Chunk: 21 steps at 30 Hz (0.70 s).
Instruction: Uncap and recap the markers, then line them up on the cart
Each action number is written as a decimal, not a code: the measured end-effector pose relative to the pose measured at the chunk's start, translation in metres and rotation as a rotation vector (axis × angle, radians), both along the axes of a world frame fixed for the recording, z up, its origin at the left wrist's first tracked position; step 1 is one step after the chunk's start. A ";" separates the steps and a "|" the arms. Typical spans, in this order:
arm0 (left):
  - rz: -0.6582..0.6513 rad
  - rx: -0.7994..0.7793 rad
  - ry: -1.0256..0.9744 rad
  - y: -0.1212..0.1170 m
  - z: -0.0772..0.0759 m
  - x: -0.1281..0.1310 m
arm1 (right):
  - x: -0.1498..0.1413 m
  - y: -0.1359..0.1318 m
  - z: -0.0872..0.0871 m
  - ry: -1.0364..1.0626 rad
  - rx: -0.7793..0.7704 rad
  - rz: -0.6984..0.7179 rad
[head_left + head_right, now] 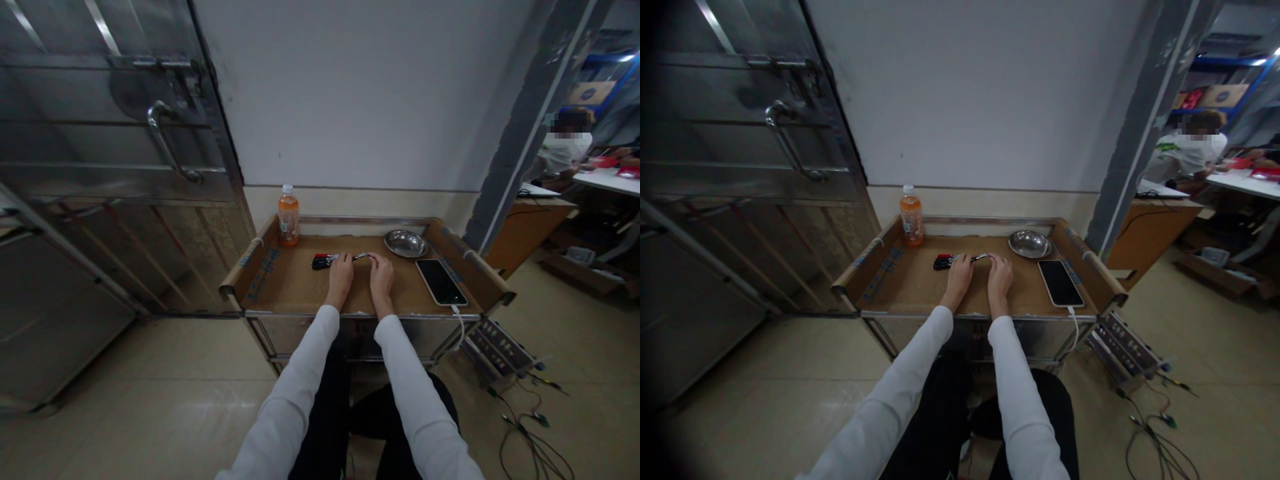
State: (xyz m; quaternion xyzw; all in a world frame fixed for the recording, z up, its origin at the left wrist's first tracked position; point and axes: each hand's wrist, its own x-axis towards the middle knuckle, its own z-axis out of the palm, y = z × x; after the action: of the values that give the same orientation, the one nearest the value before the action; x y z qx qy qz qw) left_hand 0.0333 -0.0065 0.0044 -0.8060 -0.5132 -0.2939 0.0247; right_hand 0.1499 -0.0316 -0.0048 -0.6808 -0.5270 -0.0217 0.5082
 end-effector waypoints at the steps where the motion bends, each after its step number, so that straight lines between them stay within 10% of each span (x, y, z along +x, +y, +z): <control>1: 0.008 0.004 -0.004 -0.001 0.000 -0.001 | 0.000 -0.001 0.000 -0.010 0.000 0.002; 14: -0.038 0.021 -0.026 -0.008 0.005 -0.006 | -0.006 -0.004 0.008 -0.056 -0.023 0.165; 21: 0.170 0.019 -0.117 -0.024 0.013 -0.013 | -0.012 -0.002 0.005 -0.079 -0.054 0.284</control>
State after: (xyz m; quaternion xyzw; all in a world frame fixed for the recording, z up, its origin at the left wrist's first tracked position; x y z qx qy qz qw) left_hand 0.0202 -0.0307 0.0172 -0.7408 -0.5774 -0.3421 0.0273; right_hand 0.1380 -0.0336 -0.0002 -0.6114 -0.6382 0.0380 0.4663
